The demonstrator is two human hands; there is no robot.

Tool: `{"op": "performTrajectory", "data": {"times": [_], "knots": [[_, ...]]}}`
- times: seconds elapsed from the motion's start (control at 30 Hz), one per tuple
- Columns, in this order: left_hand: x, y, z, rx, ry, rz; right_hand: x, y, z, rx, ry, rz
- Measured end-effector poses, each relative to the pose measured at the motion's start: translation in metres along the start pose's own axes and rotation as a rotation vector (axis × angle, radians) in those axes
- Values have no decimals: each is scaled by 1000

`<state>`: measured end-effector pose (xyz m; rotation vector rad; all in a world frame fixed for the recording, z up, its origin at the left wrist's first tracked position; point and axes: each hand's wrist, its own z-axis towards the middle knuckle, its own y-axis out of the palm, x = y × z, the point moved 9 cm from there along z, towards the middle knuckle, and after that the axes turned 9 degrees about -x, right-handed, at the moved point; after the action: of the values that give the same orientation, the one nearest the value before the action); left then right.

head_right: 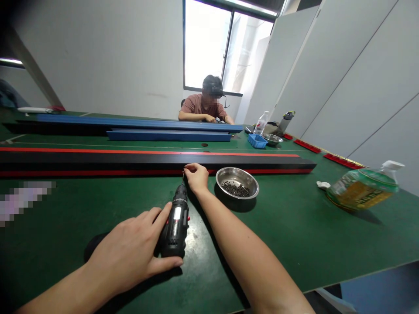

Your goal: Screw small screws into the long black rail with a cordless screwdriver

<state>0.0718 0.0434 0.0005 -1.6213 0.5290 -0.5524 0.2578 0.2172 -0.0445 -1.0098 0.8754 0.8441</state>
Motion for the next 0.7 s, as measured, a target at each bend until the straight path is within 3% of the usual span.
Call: {"op": "performTrajectory", "data": {"times": [0.33, 0.7], "knots": [[-2, 2, -1, 5, 5, 0, 10, 3, 4, -23, 0, 96], [0, 2, -2, 5, 11, -16, 19, 8, 6, -75, 43, 355]]}}
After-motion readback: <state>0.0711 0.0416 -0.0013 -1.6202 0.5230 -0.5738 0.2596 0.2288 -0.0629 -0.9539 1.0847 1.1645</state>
